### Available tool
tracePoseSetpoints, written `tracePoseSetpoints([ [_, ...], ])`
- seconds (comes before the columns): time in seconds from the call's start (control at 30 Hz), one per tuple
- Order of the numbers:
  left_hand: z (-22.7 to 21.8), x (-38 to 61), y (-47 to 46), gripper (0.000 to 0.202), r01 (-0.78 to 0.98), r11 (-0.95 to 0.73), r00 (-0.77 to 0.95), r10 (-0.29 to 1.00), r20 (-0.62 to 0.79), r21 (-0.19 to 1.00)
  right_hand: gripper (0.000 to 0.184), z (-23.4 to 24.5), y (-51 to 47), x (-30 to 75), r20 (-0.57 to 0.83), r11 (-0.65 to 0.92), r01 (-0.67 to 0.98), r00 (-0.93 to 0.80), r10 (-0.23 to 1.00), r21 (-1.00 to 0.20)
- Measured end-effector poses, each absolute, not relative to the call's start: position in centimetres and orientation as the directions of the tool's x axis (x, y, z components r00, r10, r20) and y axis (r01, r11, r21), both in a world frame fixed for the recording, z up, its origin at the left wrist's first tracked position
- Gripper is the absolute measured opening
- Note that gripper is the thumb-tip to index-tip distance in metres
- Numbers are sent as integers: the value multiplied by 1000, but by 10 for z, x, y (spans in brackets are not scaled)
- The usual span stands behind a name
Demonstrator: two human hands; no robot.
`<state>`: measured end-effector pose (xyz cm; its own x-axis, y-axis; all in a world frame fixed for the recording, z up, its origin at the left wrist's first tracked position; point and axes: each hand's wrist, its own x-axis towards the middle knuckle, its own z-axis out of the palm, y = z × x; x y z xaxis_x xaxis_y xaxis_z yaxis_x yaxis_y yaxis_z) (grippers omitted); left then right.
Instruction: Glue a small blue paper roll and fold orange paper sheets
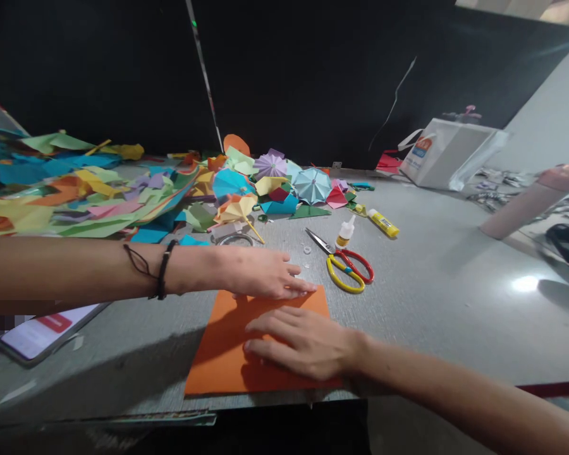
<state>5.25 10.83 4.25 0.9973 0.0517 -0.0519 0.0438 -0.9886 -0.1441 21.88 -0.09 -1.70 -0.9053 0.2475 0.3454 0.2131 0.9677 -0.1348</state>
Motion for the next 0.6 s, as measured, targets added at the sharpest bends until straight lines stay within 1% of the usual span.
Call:
tracePoseSetpoints([
  [0.07,45,52,106,93,-93,-985,982,-66,-178,-147,31,-19,-9,218,329,976,191,-920,214,-100],
  [0.1,46,52,105,92,-134,-979,971,-98,-220,-154,28,-20,-14,216,338,982,173,-922,190,-81],
  [0.2,50,51,100,83,-160,-968,958,-104,-269,-194,24,-20,-25,209,398,991,130,-908,129,-23],
  [0.33,54,51,96,78,-166,-958,951,-93,-295,-232,21,-21,-27,206,467,995,90,-882,61,40],
  [0.43,54,52,95,74,-166,-955,951,-89,-297,-246,21,-23,-25,208,491,998,57,-870,43,13],
  [0.53,55,52,95,77,-166,-954,949,-86,-304,-250,22,-24,-25,210,467,994,85,-878,106,-66],
  [0.6,55,52,95,82,-164,-955,947,-81,-312,-249,21,-24,-25,210,446,989,110,-884,142,-97],
])
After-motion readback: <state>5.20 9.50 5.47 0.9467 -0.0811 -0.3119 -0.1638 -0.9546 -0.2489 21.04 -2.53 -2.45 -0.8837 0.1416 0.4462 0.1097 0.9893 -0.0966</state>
